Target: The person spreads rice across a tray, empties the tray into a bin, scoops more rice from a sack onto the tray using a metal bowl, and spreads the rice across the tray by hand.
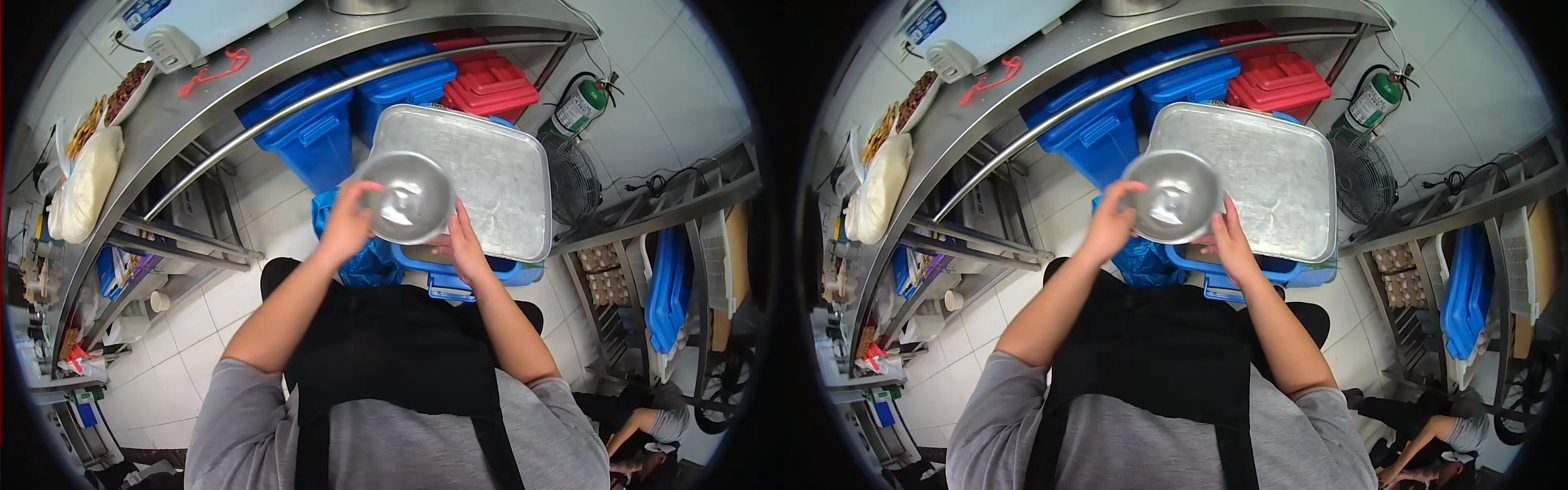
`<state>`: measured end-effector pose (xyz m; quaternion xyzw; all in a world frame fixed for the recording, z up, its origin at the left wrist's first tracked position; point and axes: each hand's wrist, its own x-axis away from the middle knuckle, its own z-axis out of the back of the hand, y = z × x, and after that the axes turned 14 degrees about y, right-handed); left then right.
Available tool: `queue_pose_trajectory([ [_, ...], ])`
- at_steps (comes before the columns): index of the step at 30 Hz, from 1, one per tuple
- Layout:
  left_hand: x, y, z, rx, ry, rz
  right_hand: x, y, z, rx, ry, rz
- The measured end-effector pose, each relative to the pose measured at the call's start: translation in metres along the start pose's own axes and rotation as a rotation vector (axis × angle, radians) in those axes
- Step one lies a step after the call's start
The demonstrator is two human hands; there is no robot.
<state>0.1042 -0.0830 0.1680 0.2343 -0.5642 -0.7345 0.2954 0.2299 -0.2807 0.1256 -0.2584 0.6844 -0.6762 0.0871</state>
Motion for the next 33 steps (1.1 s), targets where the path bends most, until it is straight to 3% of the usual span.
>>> queue_pose_trajectory([
  [2,-0.004,-0.009,-0.033,0.124,-0.059,0.034,-0.015,-0.004,-0.001,-0.139,0.044,-0.263],
  [3,-0.007,-0.009,-0.037,0.325,-0.148,0.12,-0.024,0.002,0.004,-0.178,0.126,-0.231],
  [4,-0.011,-0.019,-0.035,0.33,-0.148,0.142,-0.028,-0.003,0.007,-0.148,0.278,-0.248],
  [6,-0.02,-0.053,-0.016,-0.044,0.041,-0.209,-0.055,0.021,0.04,-0.065,0.372,-0.121],
  [8,-0.022,-0.122,0.007,-0.215,0.422,-0.06,-0.07,0.014,0.063,-0.005,0.502,-0.137],
  [10,-0.013,-0.204,0.021,-0.448,0.617,0.016,-0.083,0.018,0.089,0.004,0.589,-0.162],
  [12,0.002,-0.271,0.008,-0.515,0.575,0.077,-0.088,0.021,0.109,-0.04,0.642,-0.239],
  [15,0.0,-0.326,-0.016,-0.384,0.44,0.011,-0.065,0.009,0.108,-0.024,0.629,-0.238],
  [17,-0.026,-0.326,-0.024,0.139,0.478,0.294,-0.03,-0.004,0.097,0.343,0.704,0.084],
  [18,-0.037,-0.328,-0.024,0.136,0.477,0.308,-0.01,-0.015,0.089,0.453,0.73,0.172],
  [19,-0.043,-0.329,-0.023,0.11,0.498,0.387,0.008,-0.018,0.081,0.345,0.687,0.224],
  [20,-0.043,-0.325,-0.019,0.084,0.525,0.469,0.027,-0.023,0.072,0.207,0.452,0.221],
  [23,-0.025,-0.312,0.004,0.066,0.387,0.47,0.061,-0.025,0.006,0.048,-0.233,-0.231],
  [24,-0.017,-0.31,0.013,0.074,0.345,0.458,0.06,-0.018,-0.034,0.035,-0.362,-0.394],
  [26,0.004,-0.293,0.035,0.117,0.272,0.566,0.057,0.06,-0.093,0.223,-0.472,-0.193],
  [28,0.027,-0.28,0.047,0.154,0.317,0.622,0.048,0.161,-0.133,0.772,-0.221,0.298],
  [30,0.048,-0.277,0.061,0.059,0.236,0.58,0.021,0.222,-0.154,1.047,-0.059,0.487],
  [32,0.057,-0.267,0.07,-0.027,-0.074,0.688,-0.007,0.229,-0.167,1.145,-0.001,0.442],
  [33,0.061,-0.269,0.076,0.026,-0.103,0.697,-0.019,0.221,-0.173,1.163,0.039,0.466],
])
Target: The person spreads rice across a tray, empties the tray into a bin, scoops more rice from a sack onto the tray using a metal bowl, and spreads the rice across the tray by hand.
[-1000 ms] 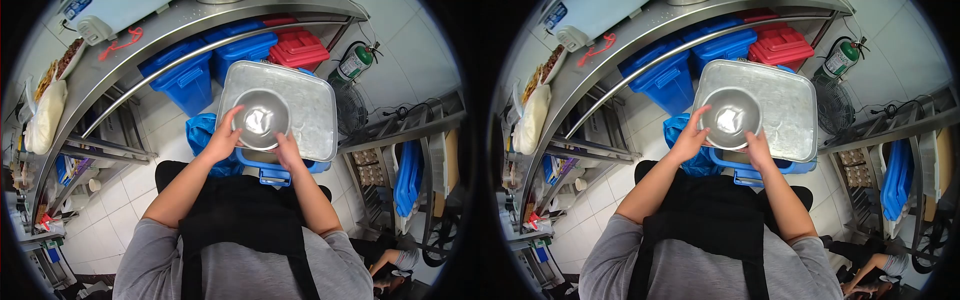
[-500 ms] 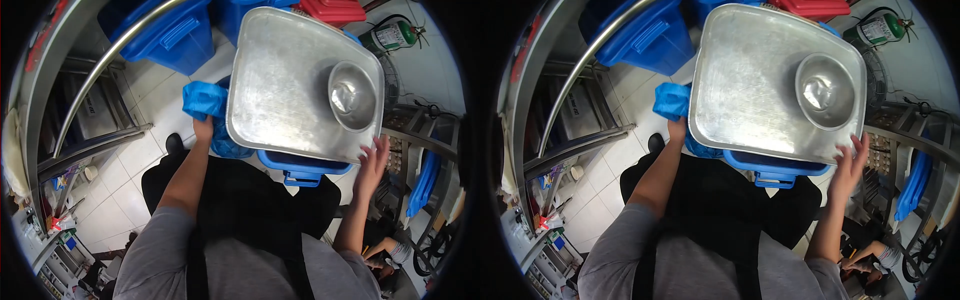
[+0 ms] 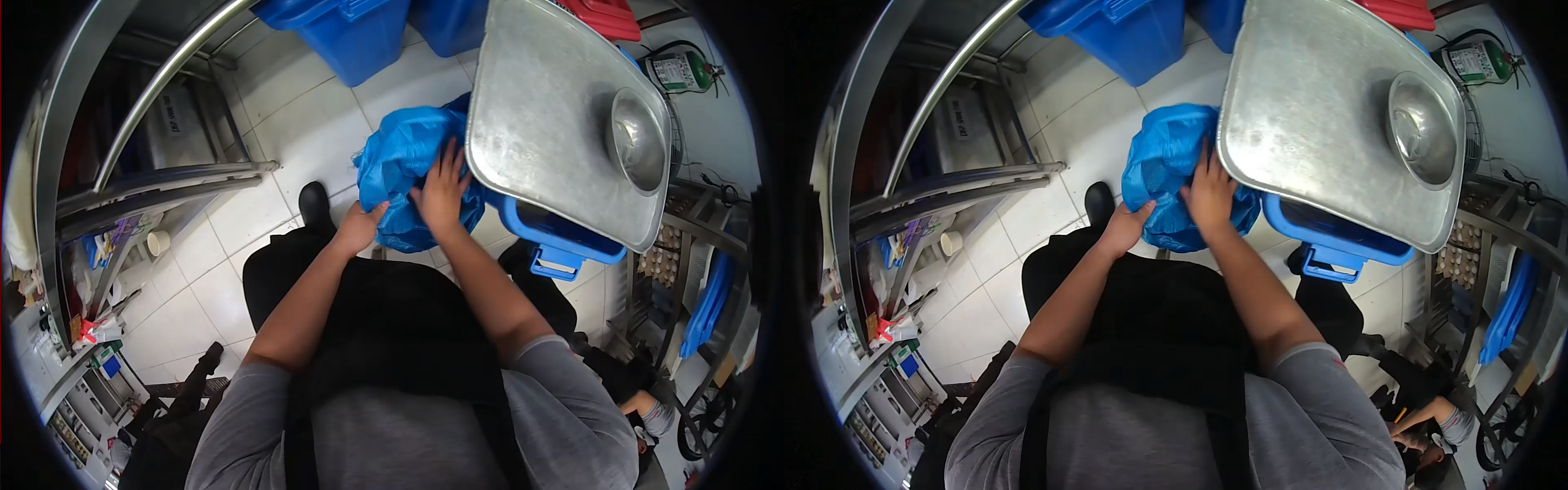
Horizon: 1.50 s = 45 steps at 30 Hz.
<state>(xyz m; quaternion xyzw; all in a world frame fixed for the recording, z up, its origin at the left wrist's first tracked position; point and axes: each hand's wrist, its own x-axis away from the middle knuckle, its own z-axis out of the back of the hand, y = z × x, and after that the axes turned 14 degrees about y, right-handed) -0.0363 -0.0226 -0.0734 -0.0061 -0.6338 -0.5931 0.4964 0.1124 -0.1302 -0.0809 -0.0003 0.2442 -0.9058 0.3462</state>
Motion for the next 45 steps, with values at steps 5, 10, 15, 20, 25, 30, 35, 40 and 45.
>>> queue_pose_trajectory([
  [5,-0.006,0.003,0.051,-0.074,-0.164,0.074,-0.035,0.036,-0.02,0.085,-0.499,0.015],
  [10,-0.031,0.002,0.065,-0.132,0.445,0.029,-0.017,0.069,-0.034,-0.414,-0.548,-0.357],
  [15,0.021,0.02,-0.031,-0.762,0.449,-0.9,-0.011,0.052,-0.01,-0.865,-0.577,-0.901],
  [20,-0.048,0.025,-0.027,-1.014,0.523,-0.763,-0.029,0.02,0.04,-0.989,-0.719,-0.973],
  [25,-0.125,-0.009,-0.024,-0.809,0.04,-0.375,-0.005,0.057,-0.005,-0.5,-0.086,-0.511],
  [30,-0.154,-0.086,-0.01,-0.838,-0.081,-0.413,0.041,0.025,0.011,0.036,0.071,0.289],
  [35,-0.102,-0.078,-0.033,0.016,0.163,0.048,0.049,0.043,-0.01,0.155,-0.18,0.218],
  [40,-0.059,-0.017,-0.009,0.783,-0.055,0.496,0.038,0.015,0.025,0.017,-0.11,0.291],
  [45,0.013,0.043,0.03,0.959,-0.178,0.28,0.045,-0.015,0.093,-0.18,-0.009,0.426],
])
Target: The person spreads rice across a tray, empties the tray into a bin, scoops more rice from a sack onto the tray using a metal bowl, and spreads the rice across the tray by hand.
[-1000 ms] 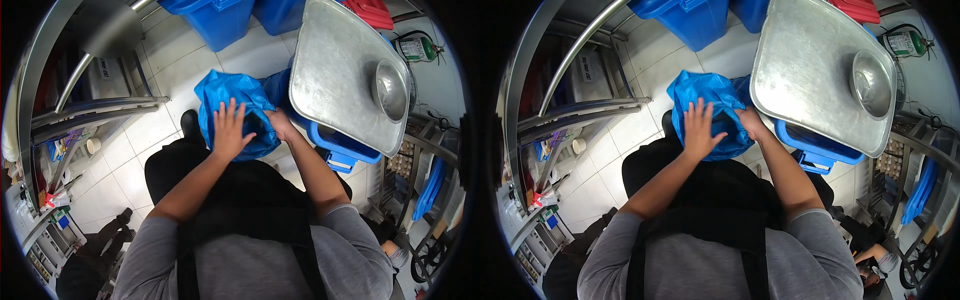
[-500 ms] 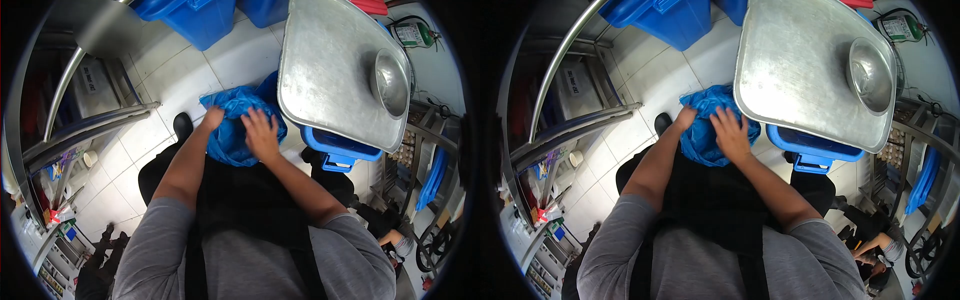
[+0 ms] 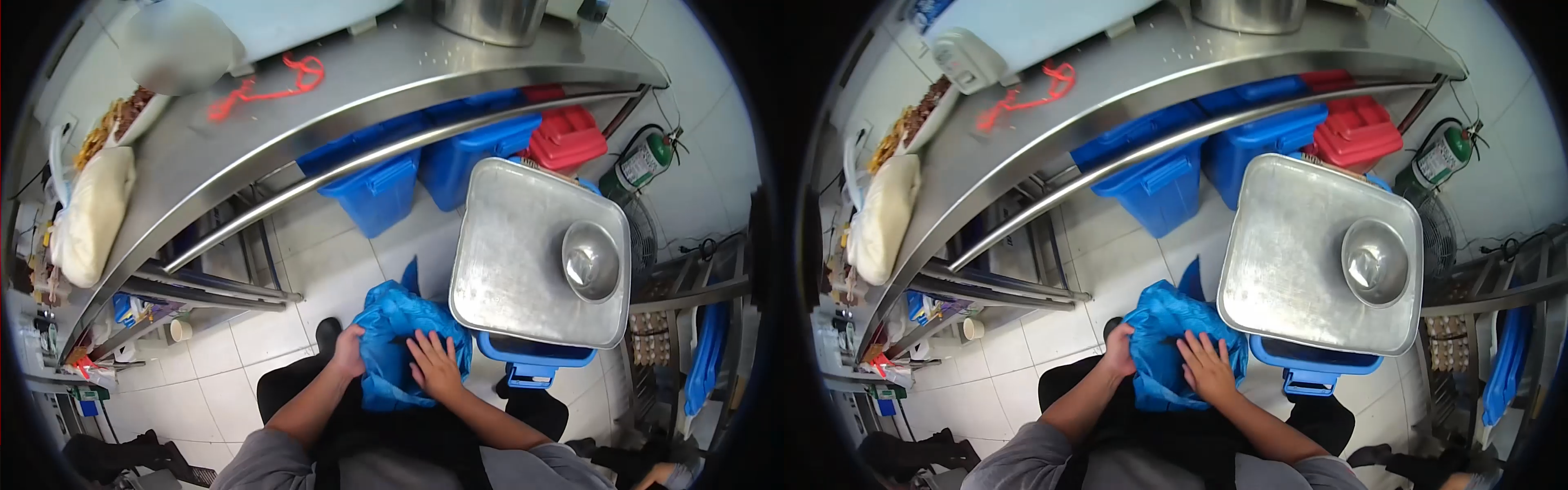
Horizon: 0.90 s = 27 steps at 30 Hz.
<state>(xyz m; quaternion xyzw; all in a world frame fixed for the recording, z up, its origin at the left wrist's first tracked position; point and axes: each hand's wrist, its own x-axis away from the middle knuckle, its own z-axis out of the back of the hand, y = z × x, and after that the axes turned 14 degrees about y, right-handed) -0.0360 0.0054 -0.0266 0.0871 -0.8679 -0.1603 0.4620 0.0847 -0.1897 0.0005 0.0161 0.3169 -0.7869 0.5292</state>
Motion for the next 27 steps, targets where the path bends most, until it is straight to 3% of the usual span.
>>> queue_pose_trajectory([
  [2,0.072,0.029,-0.025,0.037,-0.121,-0.179,-0.007,-0.026,0.039,-0.411,0.078,-0.001],
  [3,0.094,0.037,-0.028,0.042,-0.082,-0.246,-0.01,-0.037,0.055,-0.583,0.135,-0.034],
  [4,0.113,0.044,-0.029,0.048,-0.043,-0.312,-0.011,-0.043,0.067,-0.586,0.146,-0.014],
  [6,0.153,0.059,-0.032,0.04,-0.124,-0.447,-0.01,-0.043,0.09,-0.62,0.409,0.256],
  [8,0.188,0.076,-0.04,0.079,-0.162,-0.51,-0.009,-0.052,0.101,-0.569,0.533,0.301],
  [10,0.214,0.097,-0.046,0.212,-0.258,-0.656,-0.022,-0.073,0.102,-0.962,0.998,-0.206],
  [11,0.225,0.108,-0.057,0.198,-0.315,-0.709,-0.022,-0.075,0.099,-0.973,1.001,-0.192],
  [13,0.259,0.131,-0.096,0.199,-0.373,-0.789,-0.028,-0.066,0.073,-1.085,0.453,-0.484],
  [15,0.278,0.151,-0.122,0.214,-0.381,-0.823,-0.013,-0.052,0.006,-1.392,-0.333,-1.09],
  [16,0.282,0.163,-0.13,0.162,-0.548,-0.753,-0.029,-0.078,0.026,-1.573,-0.609,-1.146],
  [17,0.287,0.169,-0.134,0.105,-0.715,-0.68,-0.043,-0.11,0.046,-1.735,-0.685,-0.967],
  [19,0.302,0.165,-0.148,0.085,-0.707,-0.675,-0.049,-0.124,0.03,-1.776,-0.767,-0.901],
  [24,0.362,0.15,-0.171,0.022,-0.651,-0.705,-0.045,-0.126,0.031,-1.845,-0.643,-1.019],
  [25,0.362,0.16,-0.162,0.018,-0.781,-0.708,-0.042,-0.125,0.033,-1.857,-0.614,-1.037],
  [27,0.375,0.157,-0.164,0.058,-0.754,-0.753,-0.038,-0.124,0.034,-1.888,-0.552,-1.067],
])
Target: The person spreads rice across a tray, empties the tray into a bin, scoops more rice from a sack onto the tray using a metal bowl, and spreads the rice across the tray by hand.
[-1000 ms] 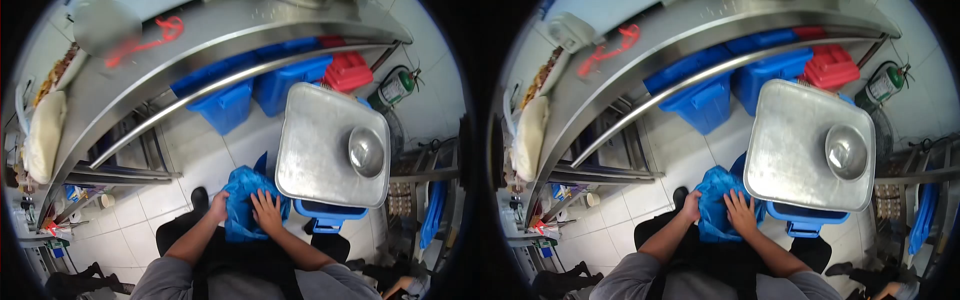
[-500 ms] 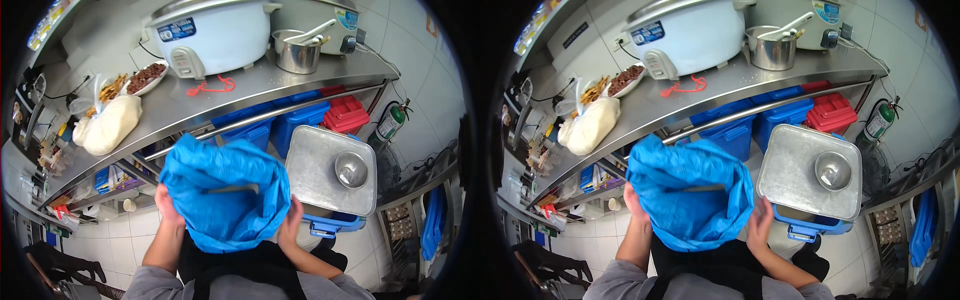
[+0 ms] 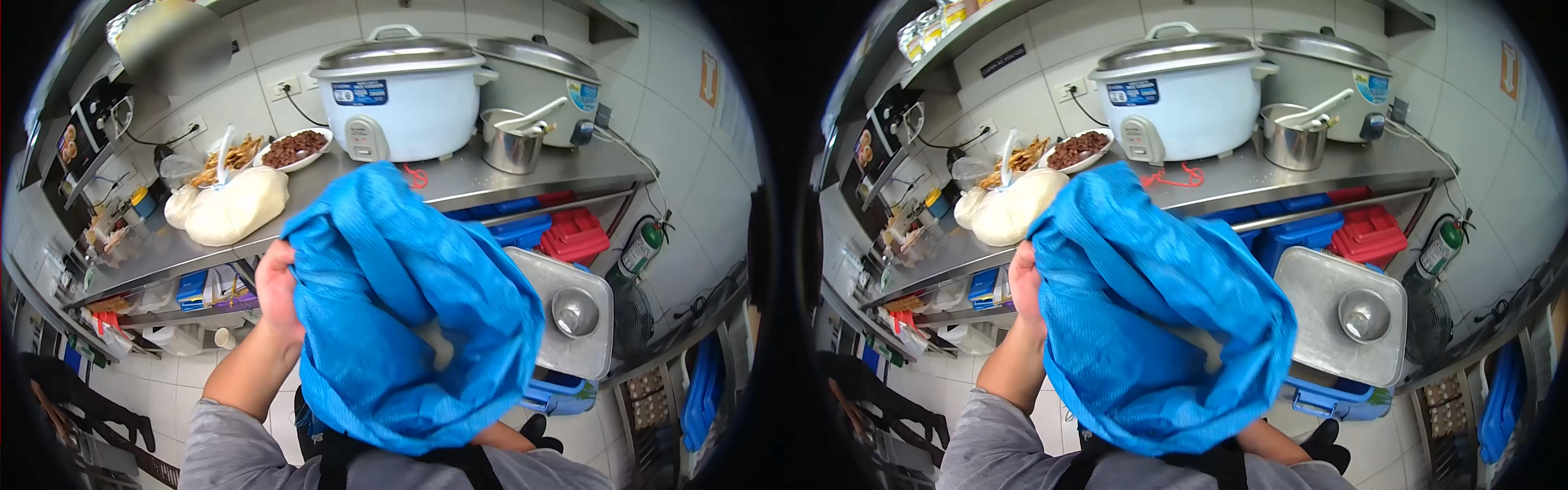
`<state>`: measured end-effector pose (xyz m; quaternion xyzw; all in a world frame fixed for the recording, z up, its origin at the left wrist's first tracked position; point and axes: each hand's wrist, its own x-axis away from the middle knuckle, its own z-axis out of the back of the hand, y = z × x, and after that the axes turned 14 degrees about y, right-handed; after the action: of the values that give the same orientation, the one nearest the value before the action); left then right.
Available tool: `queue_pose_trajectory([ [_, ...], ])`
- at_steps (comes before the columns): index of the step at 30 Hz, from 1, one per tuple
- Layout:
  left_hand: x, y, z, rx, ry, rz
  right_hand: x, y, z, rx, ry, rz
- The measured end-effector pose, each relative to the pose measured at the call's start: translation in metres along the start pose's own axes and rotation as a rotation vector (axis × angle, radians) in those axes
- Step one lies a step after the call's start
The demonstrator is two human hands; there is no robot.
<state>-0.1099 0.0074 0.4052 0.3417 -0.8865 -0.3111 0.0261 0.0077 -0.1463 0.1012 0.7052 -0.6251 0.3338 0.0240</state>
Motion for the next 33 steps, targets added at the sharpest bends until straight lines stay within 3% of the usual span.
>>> queue_pose_trajectory([
  [4,-0.014,0.004,-0.013,0.0,-0.079,-0.057,0.007,0.0,-0.002,-0.116,0.008,0.022],
  [8,-0.063,0.058,-0.062,-0.27,-0.223,-0.37,0.002,-0.033,-0.035,-0.246,-0.087,0.088],
  [9,-0.092,0.108,-0.069,-0.586,-0.324,-0.63,-0.004,-0.049,-0.054,-0.29,-0.16,0.099],
  [11,-0.149,0.204,-0.085,-1.157,-0.328,-1.325,-0.024,-0.092,-0.106,-0.39,-0.357,0.05],
  [12,-0.144,0.195,-0.137,-0.766,-0.413,-0.781,-0.013,-0.11,-0.168,-0.104,-0.128,0.403],
  [13,-0.166,0.218,-0.158,-0.723,-0.281,-0.895,-0.016,-0.128,-0.203,-0.166,-0.116,0.398],
  [15,-0.182,0.258,-0.179,-0.71,-0.193,-0.748,-0.051,-0.163,-0.244,-0.037,-0.082,0.536],
  [16,-0.192,0.279,-0.169,-1.054,-0.027,-1.095,-0.057,-0.171,-0.255,0.025,0.007,0.596],
  [17,-0.202,0.294,-0.152,-1.043,0.067,-0.809,-0.061,-0.175,-0.264,0.087,0.093,0.658],
  [18,-0.196,0.281,-0.133,-1.116,0.228,-0.814,-0.073,-0.169,-0.266,0.05,0.308,0.722],
  [19,-0.19,0.26,-0.108,-1.179,0.387,-0.813,-0.085,-0.162,-0.262,0.048,0.309,0.728],
  [21,-0.19,0.214,-0.057,-1.36,0.475,-1.011,-0.104,-0.148,-0.249,0.244,0.123,0.867],
  [23,-0.19,0.188,-0.039,-0.92,0.561,-0.694,-0.108,-0.147,-0.254,0.333,0.215,0.93],
  [25,-0.197,0.179,-0.032,-0.798,0.573,-0.673,-0.101,-0.16,-0.261,0.785,0.215,0.895],
  [26,-0.199,0.175,-0.027,-0.679,0.587,-0.658,-0.102,-0.174,-0.26,0.987,0.043,0.865],
  [27,-0.199,0.17,-0.025,-0.679,0.586,-0.643,-0.105,-0.178,-0.25,0.982,0.057,0.859],
  [29,-0.198,0.163,-0.02,-0.545,0.611,-0.708,-0.113,-0.186,-0.231,1.7,0.21,2.03],
  [30,-0.199,0.161,-0.015,-0.526,0.603,-0.727,-0.091,-0.184,-0.229,1.848,0.142,1.839],
  [33,-0.198,0.157,0.009,-0.578,0.655,-0.785,-0.088,-0.19,-0.224,2.059,0.061,1.868],
])
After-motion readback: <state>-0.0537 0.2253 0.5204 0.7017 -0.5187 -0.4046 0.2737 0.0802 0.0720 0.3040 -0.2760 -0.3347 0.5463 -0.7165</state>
